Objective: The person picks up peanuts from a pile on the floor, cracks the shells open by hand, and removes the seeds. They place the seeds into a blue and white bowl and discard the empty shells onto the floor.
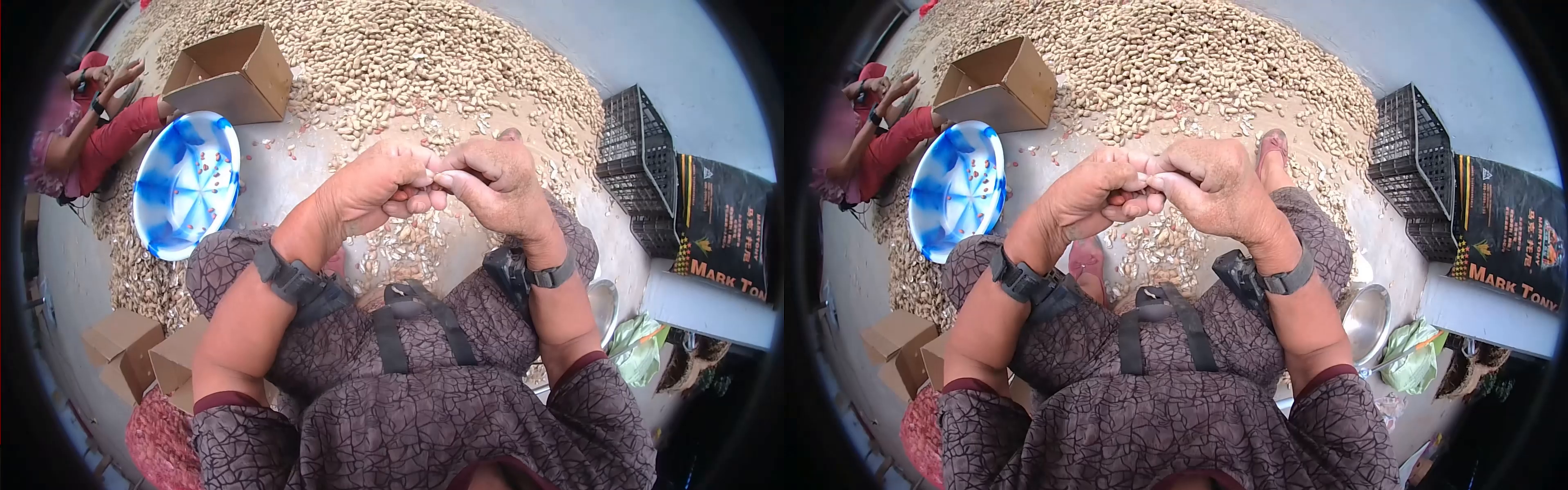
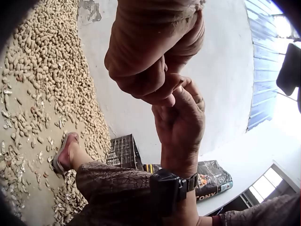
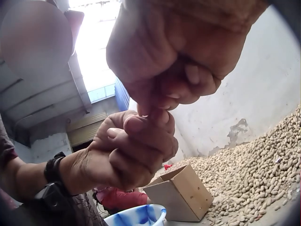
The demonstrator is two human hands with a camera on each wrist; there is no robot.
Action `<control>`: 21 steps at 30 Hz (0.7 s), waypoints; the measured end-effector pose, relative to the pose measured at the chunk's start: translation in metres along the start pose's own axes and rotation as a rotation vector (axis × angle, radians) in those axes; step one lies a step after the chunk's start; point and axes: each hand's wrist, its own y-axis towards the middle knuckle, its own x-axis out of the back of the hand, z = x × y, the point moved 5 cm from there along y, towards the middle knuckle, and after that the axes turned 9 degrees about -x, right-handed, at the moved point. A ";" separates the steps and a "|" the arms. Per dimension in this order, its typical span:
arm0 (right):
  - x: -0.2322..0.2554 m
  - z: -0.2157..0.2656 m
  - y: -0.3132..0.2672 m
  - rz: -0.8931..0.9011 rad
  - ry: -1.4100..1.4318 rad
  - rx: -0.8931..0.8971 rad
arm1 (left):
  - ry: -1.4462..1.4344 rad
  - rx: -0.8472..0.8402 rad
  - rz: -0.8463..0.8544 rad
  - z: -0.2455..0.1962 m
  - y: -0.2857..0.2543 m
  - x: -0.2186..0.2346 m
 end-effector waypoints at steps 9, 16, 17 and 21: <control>0.001 -0.001 -0.001 -0.013 -0.004 -0.009 | -0.093 -0.028 0.033 0.004 0.001 0.000; 0.000 -0.001 -0.001 0.015 0.025 -0.057 | -0.066 -0.045 0.033 0.006 0.004 0.003; 0.000 0.001 -0.001 0.020 0.016 -0.065 | -0.066 -0.046 0.033 0.006 0.004 0.003; -0.002 0.000 -0.002 0.070 -0.039 -0.115 | -0.030 -0.072 0.006 0.002 0.003 -0.001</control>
